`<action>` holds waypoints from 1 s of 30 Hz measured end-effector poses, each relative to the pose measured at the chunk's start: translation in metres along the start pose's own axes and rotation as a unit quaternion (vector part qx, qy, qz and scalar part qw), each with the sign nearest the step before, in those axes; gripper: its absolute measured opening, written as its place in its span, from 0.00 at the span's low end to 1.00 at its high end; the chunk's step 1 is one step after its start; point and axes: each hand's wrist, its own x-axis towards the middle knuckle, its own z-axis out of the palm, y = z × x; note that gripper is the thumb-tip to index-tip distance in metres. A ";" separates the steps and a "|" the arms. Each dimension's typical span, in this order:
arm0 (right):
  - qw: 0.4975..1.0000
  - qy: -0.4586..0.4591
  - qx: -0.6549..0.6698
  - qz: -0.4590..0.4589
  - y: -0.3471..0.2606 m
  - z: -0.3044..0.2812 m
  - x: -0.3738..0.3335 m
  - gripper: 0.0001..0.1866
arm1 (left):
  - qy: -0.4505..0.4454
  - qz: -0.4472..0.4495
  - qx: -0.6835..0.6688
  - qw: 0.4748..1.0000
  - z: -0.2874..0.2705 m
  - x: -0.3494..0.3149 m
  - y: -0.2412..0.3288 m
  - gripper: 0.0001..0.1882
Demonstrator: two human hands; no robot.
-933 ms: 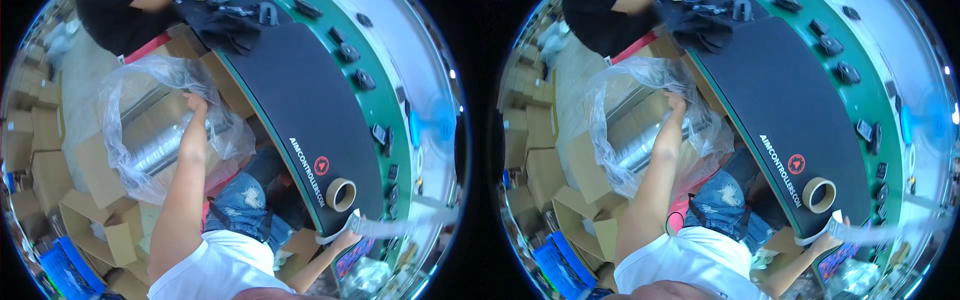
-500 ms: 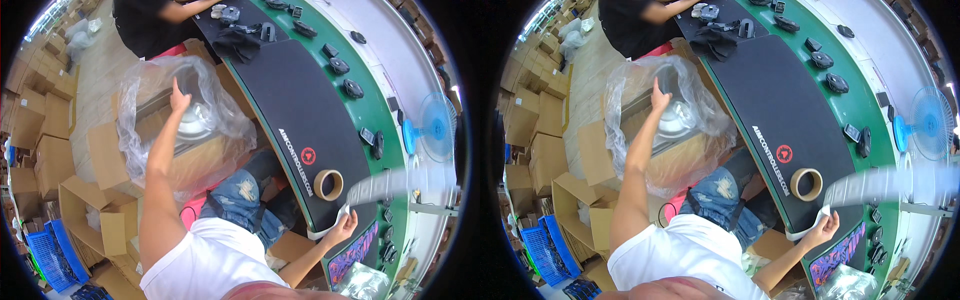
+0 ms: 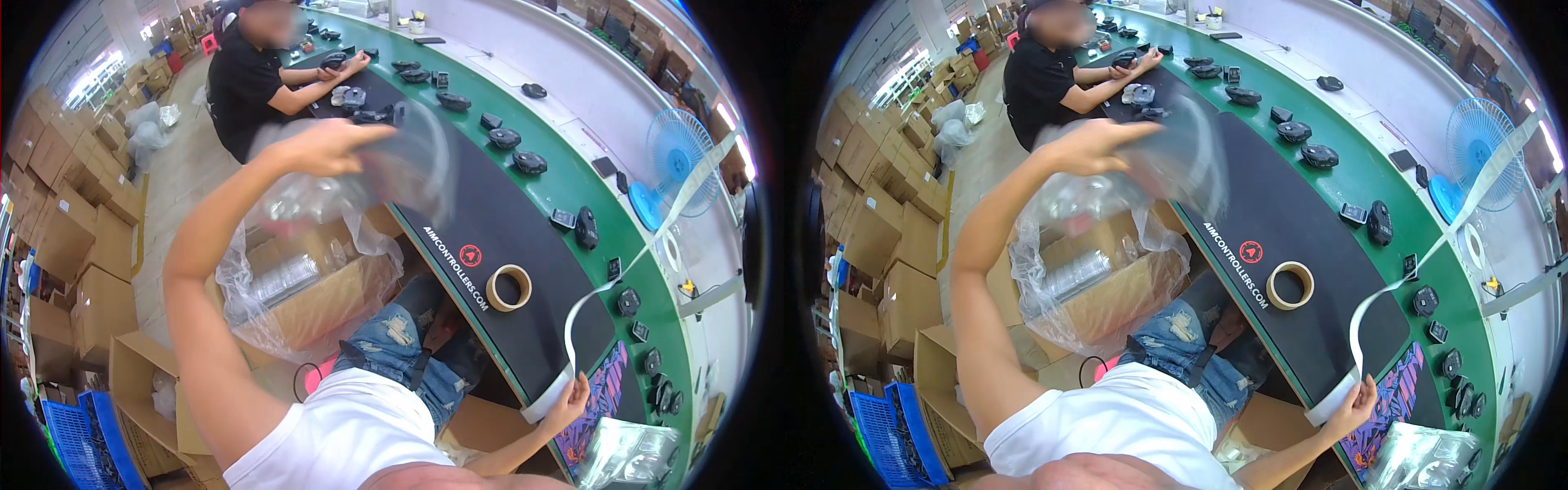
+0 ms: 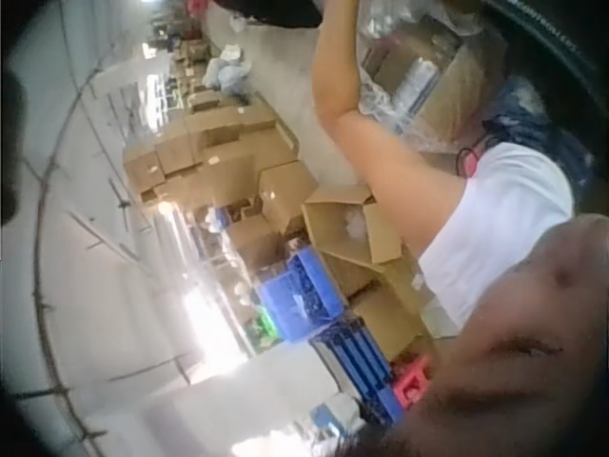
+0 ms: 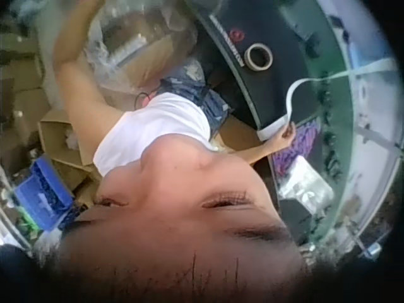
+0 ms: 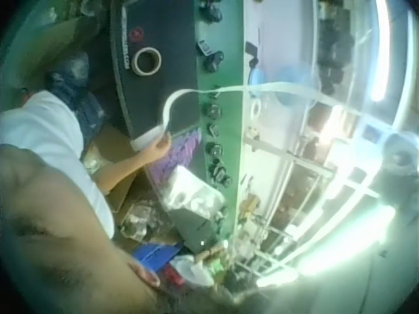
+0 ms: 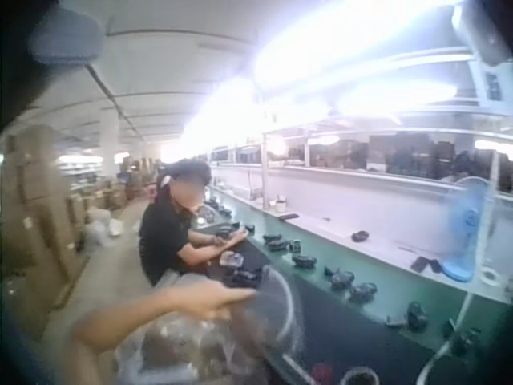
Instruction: The person cuts open a cardboard box with a small utility knife and unpacks clear plastic packaging shells. The person then peels labels from a strip and sticks them onto the plastic shells.
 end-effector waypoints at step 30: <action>0.946 0.110 -0.305 0.022 -0.045 0.057 0.073 0.17 | -0.702 0.584 0.311 0.265 0.242 0.342 0.374 0.23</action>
